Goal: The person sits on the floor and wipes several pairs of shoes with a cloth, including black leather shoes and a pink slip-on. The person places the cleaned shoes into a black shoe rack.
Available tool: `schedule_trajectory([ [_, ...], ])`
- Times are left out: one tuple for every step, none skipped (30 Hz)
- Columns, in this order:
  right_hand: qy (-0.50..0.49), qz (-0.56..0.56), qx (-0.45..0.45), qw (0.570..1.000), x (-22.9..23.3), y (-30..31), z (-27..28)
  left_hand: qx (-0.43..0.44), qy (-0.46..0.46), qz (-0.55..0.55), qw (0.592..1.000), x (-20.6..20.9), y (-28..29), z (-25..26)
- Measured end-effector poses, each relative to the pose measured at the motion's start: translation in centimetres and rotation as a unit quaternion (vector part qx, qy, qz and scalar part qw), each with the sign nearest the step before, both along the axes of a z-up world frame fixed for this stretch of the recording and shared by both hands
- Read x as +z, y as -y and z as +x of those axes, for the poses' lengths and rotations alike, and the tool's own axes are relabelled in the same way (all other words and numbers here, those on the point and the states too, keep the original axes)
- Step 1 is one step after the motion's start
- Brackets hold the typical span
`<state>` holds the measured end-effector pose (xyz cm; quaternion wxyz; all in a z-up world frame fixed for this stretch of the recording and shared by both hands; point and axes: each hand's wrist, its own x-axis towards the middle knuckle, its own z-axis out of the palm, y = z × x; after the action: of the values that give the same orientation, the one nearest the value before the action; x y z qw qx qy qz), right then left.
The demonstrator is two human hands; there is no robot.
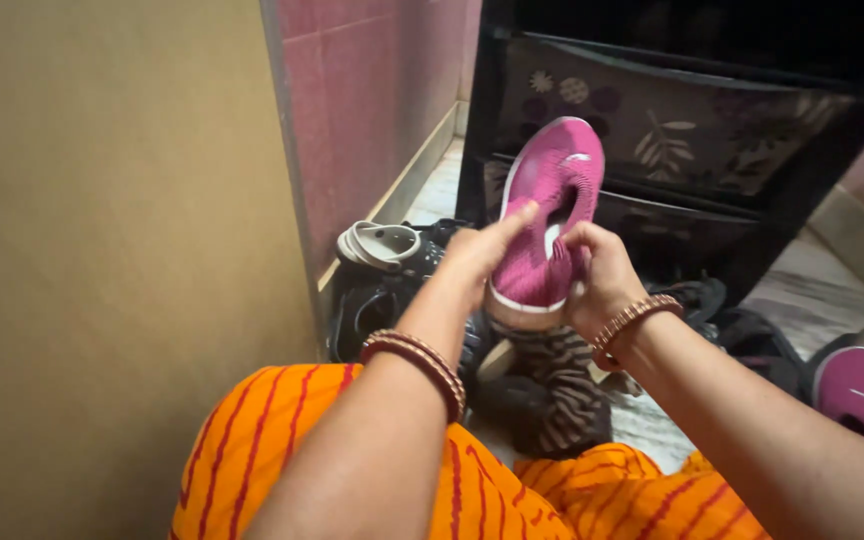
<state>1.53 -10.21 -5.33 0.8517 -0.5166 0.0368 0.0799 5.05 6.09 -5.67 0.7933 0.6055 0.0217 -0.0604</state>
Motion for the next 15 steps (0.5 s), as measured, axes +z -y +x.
schedule_trajectory([
  [0.005,0.007,0.02,1.0,-0.5,-0.1,0.3,0.003,-0.009,0.006,1.0,-0.6,0.1,0.2],
  [0.013,-0.035,0.033,0.999,-1.1,-0.2,0.5,0.007,-0.019,0.012,1.0,-1.2,0.1,0.3],
  [0.021,-0.078,0.045,0.996,-1.7,0.0,0.5,0.009,-0.007,-0.002,1.0,-1.7,0.0,0.4],
  [0.029,-0.121,0.057,0.991,-2.2,0.1,0.6,0.012,0.005,-0.015,1.0,-2.1,-0.2,0.5],
  [0.012,-0.147,0.029,0.989,-2.7,-0.2,0.9,0.016,0.017,-0.028,0.999,-2.5,-0.3,0.5],
  [-0.004,-0.172,0.0,0.985,-3.1,-0.5,1.4,0.033,0.019,0.01,0.999,-2.8,-0.4,0.4],
  [-0.02,-0.196,-0.028,0.98,-3.5,-0.7,1.8,0.05,0.023,0.049,0.997,-2.9,-0.5,0.3],
  [-0.012,-0.201,-0.048,0.978,-4.1,-0.8,2.2,0.066,0.026,0.088,0.994,-3.0,-0.6,0.1],
  [-0.006,-0.208,-0.068,0.976,-4.8,-0.8,2.6,0.077,0.009,0.119,0.99,-3.1,-0.7,0.0],
  [0.001,-0.215,-0.088,0.973,-5.6,-0.8,3.0,0.088,-0.007,0.149,0.985,-3.1,-0.8,-0.1],
  [0.038,-0.264,-0.093,0.959,-6.5,-0.6,3.4,0.1,-0.023,0.18,0.978,-3.1,-0.9,-0.3],
  [0.076,-0.313,-0.099,0.942,-7.3,-0.2,3.7,0.119,-0.012,0.208,0.971,-3.0,-1.0,-0.5],
  [0.114,-0.359,-0.104,0.92,-8.2,0.1,4.1,0.137,0.001,0.235,0.962,-3.0,-1.2,-0.7],
  [0.082,-0.434,-0.1,0.891,-9.0,0.5,4.3,0.154,0.014,0.263,0.952,-2.9,-1.4,-0.9],
  [0.05,-0.507,-0.095,0.855,-9.7,1.2,4.4,0.153,0.011,0.264,0.952,-2.8,-1.6,-1.0],
])
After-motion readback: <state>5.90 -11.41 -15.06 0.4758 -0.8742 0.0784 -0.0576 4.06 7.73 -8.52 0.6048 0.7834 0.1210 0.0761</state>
